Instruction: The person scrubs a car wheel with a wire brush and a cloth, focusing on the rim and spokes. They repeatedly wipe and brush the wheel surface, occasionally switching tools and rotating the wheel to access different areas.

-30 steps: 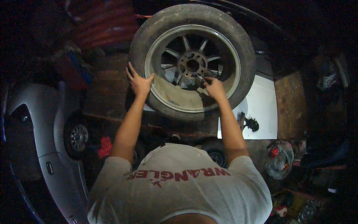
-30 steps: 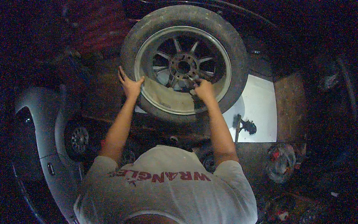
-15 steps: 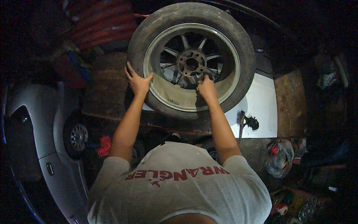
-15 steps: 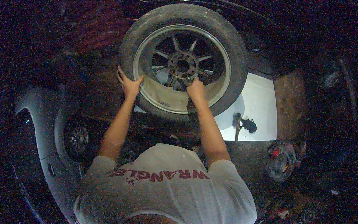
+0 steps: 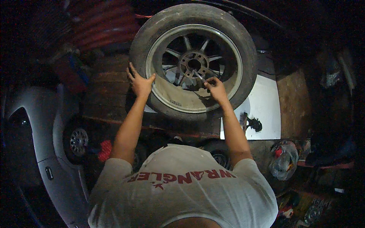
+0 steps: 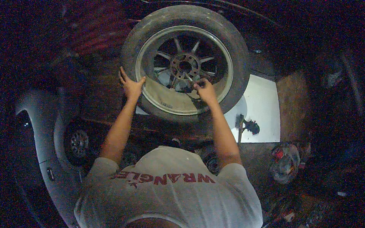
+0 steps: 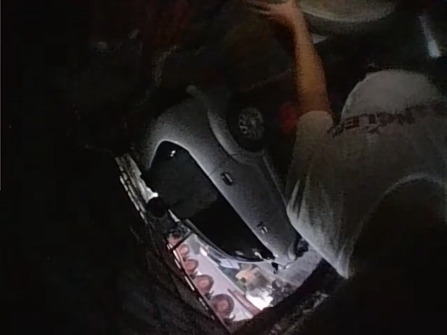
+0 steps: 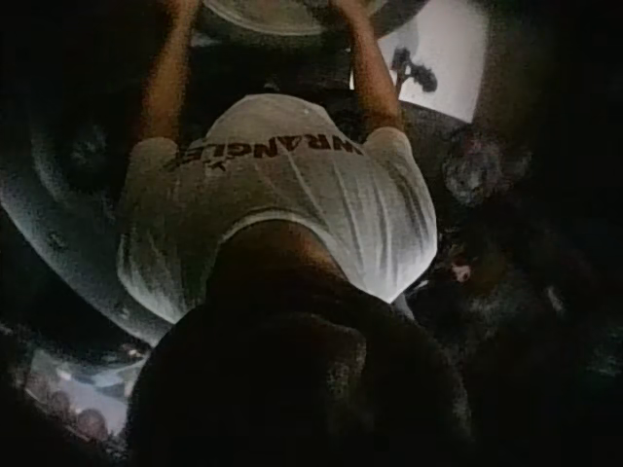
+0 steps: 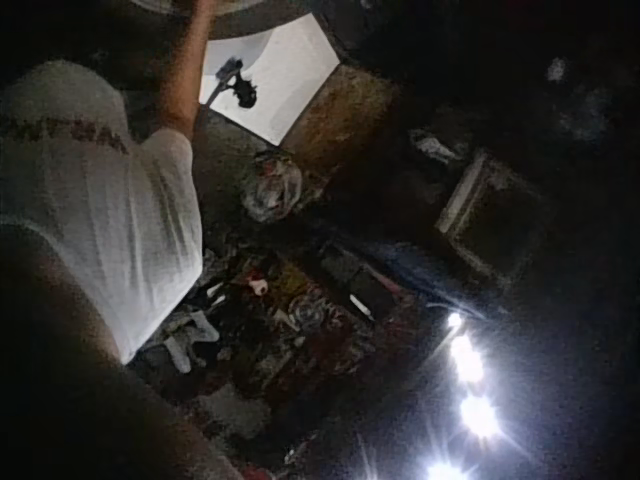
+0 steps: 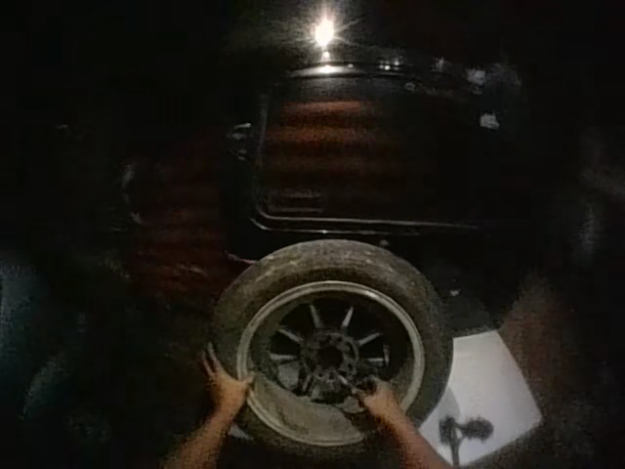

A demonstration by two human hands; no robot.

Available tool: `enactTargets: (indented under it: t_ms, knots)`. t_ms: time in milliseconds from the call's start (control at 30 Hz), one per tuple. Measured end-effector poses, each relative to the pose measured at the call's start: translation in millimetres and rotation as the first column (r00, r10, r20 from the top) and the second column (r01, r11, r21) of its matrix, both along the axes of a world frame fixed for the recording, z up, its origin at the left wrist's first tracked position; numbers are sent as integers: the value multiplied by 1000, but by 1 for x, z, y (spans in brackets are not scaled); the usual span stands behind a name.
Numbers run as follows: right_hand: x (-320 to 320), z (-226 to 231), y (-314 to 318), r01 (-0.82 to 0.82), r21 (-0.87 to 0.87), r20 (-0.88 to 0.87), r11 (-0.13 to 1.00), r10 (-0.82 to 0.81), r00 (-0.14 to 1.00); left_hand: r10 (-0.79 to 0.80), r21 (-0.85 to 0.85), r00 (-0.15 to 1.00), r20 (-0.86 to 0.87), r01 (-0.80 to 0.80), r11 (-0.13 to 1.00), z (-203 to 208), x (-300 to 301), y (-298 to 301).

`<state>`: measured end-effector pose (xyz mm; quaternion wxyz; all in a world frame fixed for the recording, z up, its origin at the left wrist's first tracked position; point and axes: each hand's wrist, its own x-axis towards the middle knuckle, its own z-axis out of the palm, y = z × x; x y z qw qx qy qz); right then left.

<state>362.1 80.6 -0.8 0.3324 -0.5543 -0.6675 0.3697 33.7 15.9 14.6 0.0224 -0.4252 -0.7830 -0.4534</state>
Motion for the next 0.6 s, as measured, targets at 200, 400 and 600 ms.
enactTargets:
  t_ms: [200, 400, 600]
  knots:
    - [-48, -38, -26, 102, 119, 164, 988, -121, 979, 9, -131, 998, 64, 0, 991, 22, 9, -5]
    - [-37, -28, -49, -99, 46, 270, 994, 83, 959, -54, 20, 997, 63, 53, 998, -4, -6, -2]
    - [-106, -37, -54, -133, -57, 12, 989, 134, 991, -215, 148, 955, 203, 187, 971, -36, -29, -3]
